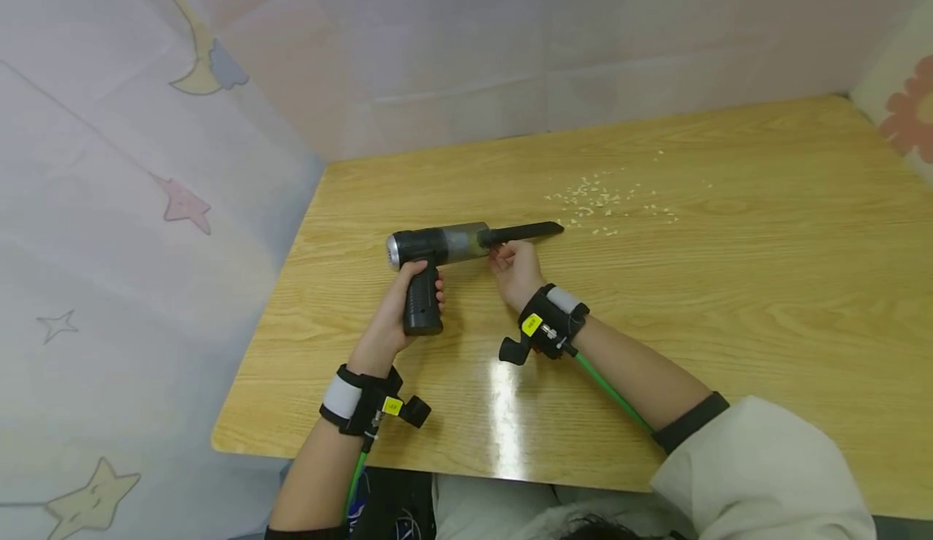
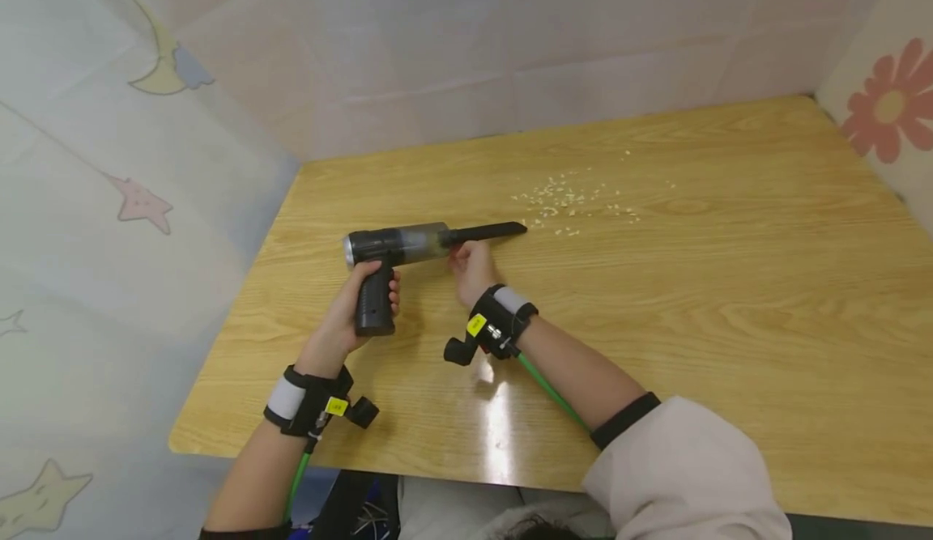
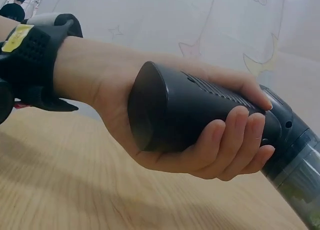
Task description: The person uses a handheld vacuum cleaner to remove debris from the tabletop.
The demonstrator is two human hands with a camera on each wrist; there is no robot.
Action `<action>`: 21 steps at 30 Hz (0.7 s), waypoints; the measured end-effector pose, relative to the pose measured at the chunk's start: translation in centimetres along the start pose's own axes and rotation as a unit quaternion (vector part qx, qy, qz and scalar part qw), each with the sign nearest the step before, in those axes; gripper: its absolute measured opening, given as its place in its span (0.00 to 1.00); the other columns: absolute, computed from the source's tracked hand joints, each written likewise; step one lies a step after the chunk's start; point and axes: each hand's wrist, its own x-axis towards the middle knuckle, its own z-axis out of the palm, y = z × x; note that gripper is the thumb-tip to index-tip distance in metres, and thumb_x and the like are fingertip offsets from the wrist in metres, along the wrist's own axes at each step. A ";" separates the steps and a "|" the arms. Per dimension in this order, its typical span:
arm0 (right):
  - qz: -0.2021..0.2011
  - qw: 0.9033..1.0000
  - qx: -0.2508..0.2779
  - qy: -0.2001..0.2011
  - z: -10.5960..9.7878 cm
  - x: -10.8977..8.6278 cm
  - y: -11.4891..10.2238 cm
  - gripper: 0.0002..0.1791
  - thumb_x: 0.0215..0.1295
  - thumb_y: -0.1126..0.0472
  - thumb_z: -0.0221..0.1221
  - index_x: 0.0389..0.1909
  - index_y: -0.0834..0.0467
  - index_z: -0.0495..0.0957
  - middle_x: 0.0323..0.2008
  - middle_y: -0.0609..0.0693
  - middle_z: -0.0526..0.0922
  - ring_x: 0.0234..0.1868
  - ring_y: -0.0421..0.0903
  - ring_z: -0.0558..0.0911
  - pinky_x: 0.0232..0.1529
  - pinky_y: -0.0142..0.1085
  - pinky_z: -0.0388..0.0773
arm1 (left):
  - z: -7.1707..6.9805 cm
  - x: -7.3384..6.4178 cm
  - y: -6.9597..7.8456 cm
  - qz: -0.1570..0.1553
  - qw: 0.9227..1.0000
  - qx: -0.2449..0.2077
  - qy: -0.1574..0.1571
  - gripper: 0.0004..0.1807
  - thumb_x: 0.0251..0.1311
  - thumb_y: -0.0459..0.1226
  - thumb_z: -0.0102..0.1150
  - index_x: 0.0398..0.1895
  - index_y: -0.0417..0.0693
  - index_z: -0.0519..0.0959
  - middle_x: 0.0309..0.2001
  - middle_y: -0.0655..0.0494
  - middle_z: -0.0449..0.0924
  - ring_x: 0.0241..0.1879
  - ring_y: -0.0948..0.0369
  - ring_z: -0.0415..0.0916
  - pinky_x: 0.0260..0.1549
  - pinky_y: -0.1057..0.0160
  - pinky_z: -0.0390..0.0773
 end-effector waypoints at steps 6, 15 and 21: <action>0.005 1.000 0.027 0.007 -0.2 0.5 -0.8 0.37 0.60 0.74 0.34 0.72 0.57 0.44 0.70 0.55 0.56 0.62 0.46 0.63 0.69 0.32 0.60 | 0.8 0.9 -0.2 0.005 1.000 -0.005 0.001 0.16 0.69 0.49 0.41 0.46 0.47 0.67 0.28 0.62 0.72 0.24 0.68 0.71 0.25 0.73 0.75; -0.013 0.999 0.029 0.029 -0.2 0.5 -1.2 0.35 0.60 0.75 0.35 0.71 0.59 0.47 0.62 0.55 0.63 0.68 0.47 0.61 0.71 0.34 0.59 | 1.2 1.2 -0.2 -0.004 1.000 0.000 -0.010 0.16 0.69 0.49 0.41 0.47 0.47 0.67 0.28 0.62 0.72 0.24 0.69 0.71 0.25 0.73 0.75; -0.018 0.999 0.033 0.035 -0.4 0.3 -1.7 0.31 0.60 0.75 0.34 0.66 0.59 0.51 0.44 0.51 0.65 0.55 0.45 0.66 0.68 0.33 0.61 | 1.5 1.7 -0.2 -0.007 1.000 0.002 -0.006 0.17 0.69 0.50 0.42 0.48 0.47 0.68 0.28 0.62 0.72 0.24 0.69 0.71 0.25 0.73 0.74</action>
